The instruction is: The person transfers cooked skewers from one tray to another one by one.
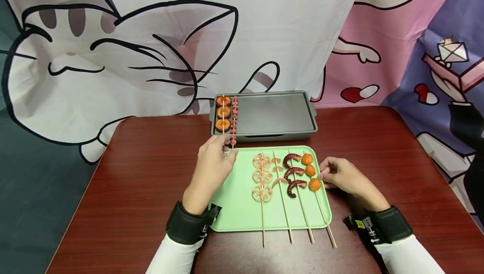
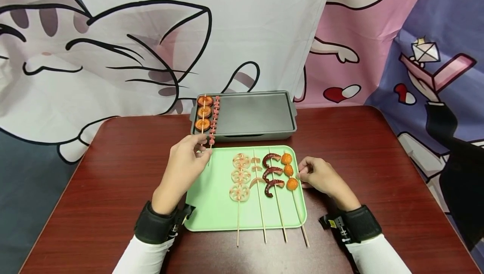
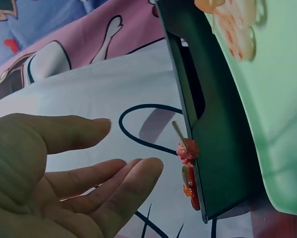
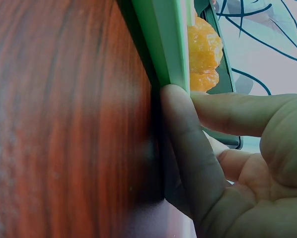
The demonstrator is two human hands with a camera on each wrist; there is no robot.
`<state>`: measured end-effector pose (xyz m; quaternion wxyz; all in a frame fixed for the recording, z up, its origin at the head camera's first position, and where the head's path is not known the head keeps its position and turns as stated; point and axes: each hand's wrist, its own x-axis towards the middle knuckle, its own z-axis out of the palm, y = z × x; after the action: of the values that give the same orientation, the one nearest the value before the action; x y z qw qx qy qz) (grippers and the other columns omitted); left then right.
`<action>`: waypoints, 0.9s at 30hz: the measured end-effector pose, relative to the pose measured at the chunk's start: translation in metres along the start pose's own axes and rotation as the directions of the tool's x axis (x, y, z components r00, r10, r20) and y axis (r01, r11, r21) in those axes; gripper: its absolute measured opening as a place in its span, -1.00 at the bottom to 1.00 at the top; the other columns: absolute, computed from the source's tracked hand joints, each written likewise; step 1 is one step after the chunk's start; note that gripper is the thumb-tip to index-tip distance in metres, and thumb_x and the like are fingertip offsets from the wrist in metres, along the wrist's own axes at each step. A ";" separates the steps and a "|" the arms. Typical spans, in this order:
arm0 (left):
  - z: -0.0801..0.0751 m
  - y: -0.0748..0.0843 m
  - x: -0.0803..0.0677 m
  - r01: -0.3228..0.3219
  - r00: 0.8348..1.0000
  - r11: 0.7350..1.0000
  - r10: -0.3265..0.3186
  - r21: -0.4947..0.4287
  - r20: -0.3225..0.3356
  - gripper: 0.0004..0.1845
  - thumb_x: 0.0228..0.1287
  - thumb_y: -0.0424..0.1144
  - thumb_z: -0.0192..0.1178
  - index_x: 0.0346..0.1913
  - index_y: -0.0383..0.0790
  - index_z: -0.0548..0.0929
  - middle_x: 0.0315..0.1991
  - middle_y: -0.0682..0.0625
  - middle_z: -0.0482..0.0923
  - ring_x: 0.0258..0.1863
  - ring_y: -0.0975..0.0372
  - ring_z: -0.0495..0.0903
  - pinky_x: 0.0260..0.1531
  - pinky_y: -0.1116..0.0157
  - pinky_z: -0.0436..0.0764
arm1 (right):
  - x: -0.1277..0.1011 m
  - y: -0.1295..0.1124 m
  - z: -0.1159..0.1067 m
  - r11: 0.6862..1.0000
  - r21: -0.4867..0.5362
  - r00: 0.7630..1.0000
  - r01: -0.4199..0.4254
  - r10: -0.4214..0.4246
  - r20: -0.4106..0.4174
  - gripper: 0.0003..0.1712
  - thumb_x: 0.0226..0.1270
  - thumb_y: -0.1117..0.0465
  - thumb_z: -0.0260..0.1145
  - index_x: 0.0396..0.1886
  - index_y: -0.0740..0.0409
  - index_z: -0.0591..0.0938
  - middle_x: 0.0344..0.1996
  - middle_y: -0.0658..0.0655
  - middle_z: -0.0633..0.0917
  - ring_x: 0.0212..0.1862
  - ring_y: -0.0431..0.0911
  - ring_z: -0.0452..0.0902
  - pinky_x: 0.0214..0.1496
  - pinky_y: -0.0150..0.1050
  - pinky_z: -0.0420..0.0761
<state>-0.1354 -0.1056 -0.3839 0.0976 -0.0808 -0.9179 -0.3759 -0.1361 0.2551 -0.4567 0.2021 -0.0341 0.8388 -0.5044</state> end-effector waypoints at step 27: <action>0.037 0.011 -0.001 -0.083 0.995 0.903 0.095 0.422 -0.008 -0.81 0.27 -0.65 0.23 -0.08 -0.51 0.69 -0.23 -0.33 0.64 -0.28 -0.12 0.65 -0.09 0.05 0.80 | 0.000 -0.001 0.001 1.000 -0.010 1.000 -0.001 0.001 -0.003 -0.86 0.42 0.44 0.29 -0.12 0.45 0.55 -0.33 0.20 0.64 -0.31 -0.16 0.65 -0.29 -0.29 0.80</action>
<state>-0.1363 -0.0717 -0.4022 0.1427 -0.0944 -0.9713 -0.1653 -0.1358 0.2541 -0.4560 0.2009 -0.0338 0.8417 -0.5000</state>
